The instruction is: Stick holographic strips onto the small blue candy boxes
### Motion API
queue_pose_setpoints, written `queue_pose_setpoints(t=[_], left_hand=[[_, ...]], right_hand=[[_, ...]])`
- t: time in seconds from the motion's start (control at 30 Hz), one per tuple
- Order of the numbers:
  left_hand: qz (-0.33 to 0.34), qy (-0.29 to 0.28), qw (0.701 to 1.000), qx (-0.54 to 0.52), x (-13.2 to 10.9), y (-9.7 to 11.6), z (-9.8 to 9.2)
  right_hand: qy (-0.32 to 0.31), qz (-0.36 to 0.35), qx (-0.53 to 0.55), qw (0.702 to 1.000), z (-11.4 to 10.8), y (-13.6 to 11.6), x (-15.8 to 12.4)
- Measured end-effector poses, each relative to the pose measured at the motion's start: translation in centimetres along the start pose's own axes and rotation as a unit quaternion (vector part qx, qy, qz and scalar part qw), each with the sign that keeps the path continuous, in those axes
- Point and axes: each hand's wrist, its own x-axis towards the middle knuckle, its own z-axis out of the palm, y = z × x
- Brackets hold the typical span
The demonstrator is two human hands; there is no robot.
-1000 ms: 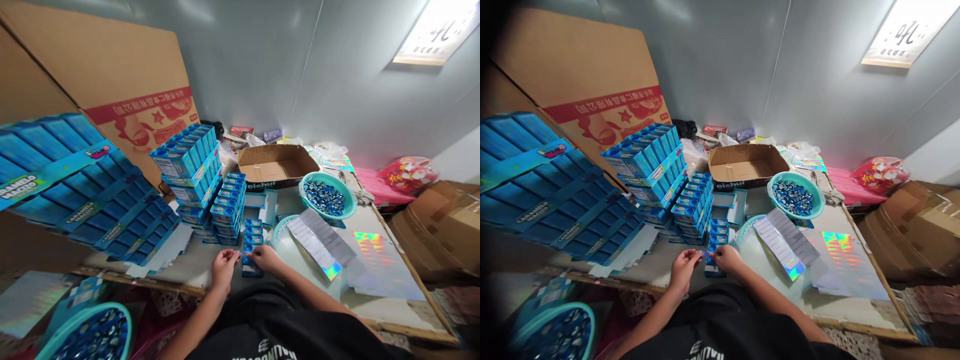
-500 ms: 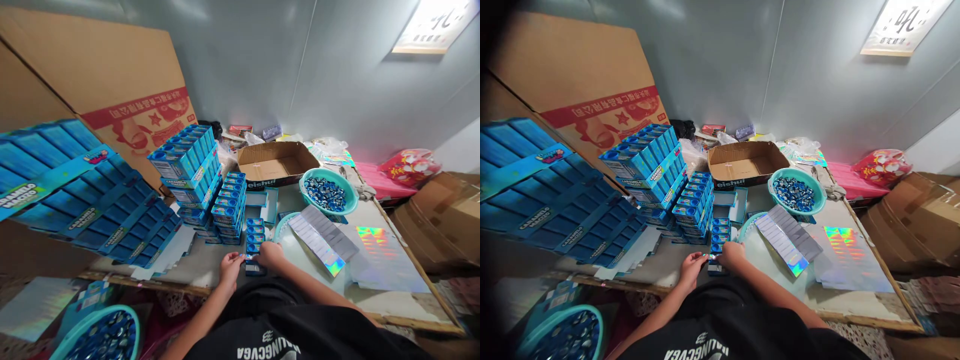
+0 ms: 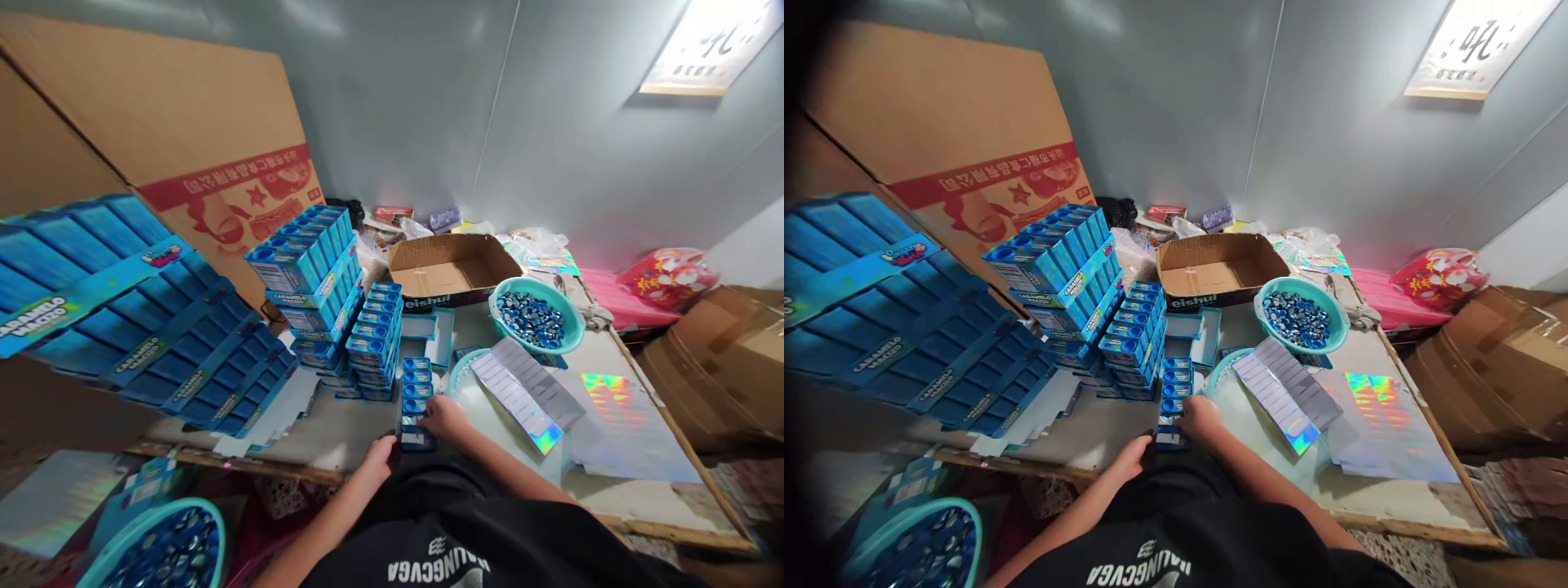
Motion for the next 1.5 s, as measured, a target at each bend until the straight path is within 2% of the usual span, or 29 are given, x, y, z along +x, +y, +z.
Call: queue_pose_setpoints(t=[0.1, 0.27, 0.33, 0.4, 0.5, 0.57, 0.67, 0.73, 0.8, 0.87, 1.0, 1.13, 1.23, 1.3, 1.37, 1.43, 1.47, 1.5], left_hand=[[0.030, -0.011, 0.999, 0.004, -0.4, -0.2, 0.0], [0.121, -0.056, 0.991, 0.029, -1.0, -0.1, -0.2], [0.171, -0.054, 0.983, 0.048, -1.1, 0.0, -0.5], [0.217, -0.049, 0.972, 0.069, -1.2, 0.0, -0.6], [0.257, -0.045, 0.960, 0.103, -1.0, 0.1, -0.1], [0.265, -0.043, 0.955, 0.127, -0.7, 0.1, 0.6], [0.257, -0.041, 0.952, 0.159, -0.4, -0.1, 1.7], [0.241, -0.038, 0.954, 0.173, -0.2, 0.0, 2.0], [0.226, -0.037, 0.956, 0.182, -0.2, 0.1, 1.9], [0.219, -0.041, 0.957, 0.187, -0.3, 0.2, 1.5], [0.218, -0.039, 0.955, 0.196, -0.5, 0.0, 0.6], [0.211, -0.030, 0.955, 0.207, -0.1, -0.3, 0.8], [0.227, 0.000, 0.949, 0.217, -0.2, -0.4, 1.2], [0.268, 0.052, 0.936, 0.221, -1.0, -0.3, 1.7], [0.346, 0.101, 0.902, 0.240, -2.5, -0.2, 2.5], [0.414, 0.098, 0.870, 0.250, -4.4, 0.0, 3.8], [0.421, 0.070, 0.874, 0.235, -5.5, 0.1, 4.5], [0.402, 0.039, 0.894, 0.195, -6.4, 0.2, 5.3]], right_hand=[[0.034, 0.004, 0.017, 0.999, 0.4, 0.5, 0.1], [0.062, 0.001, 0.048, 0.997, 0.9, 1.8, 0.2], [0.090, -0.012, 0.057, 0.994, 0.3, 3.6, -0.1], [0.163, 0.001, 0.068, 0.984, -1.0, 6.6, -0.8], [0.304, 0.110, 0.059, 0.944, -3.5, 12.6, -2.7], [0.345, 0.223, 0.025, 0.911, -4.9, 16.7, -4.3], [0.306, 0.337, -0.013, 0.890, -6.1, 21.1, -6.2], [0.253, 0.345, -0.019, 0.904, -6.3, 22.5, -6.8], [0.219, 0.320, -0.016, 0.922, -6.3, 22.8, -6.9], [0.215, 0.285, -0.012, 0.934, -6.2, 22.2, -6.8], [0.235, 0.214, -0.027, 0.948, -5.9, 19.7, -6.6], [0.276, 0.147, -0.037, 0.949, -5.6, 18.1, -6.7], [0.202, 0.063, 0.013, 0.977, -5.5, 18.1, -7.0], [0.158, 0.033, 0.080, 0.984, -6.0, 18.1, -7.4], [0.181, 0.003, 0.149, 0.972, -6.9, 17.7, -7.9], [0.237, -0.073, 0.212, 0.945, -8.4, 16.6, -8.5], [0.255, -0.125, 0.242, 0.928, -9.2, 15.8, -8.9], [0.263, -0.180, 0.269, 0.909, -10.1, 14.8, -9.3]])
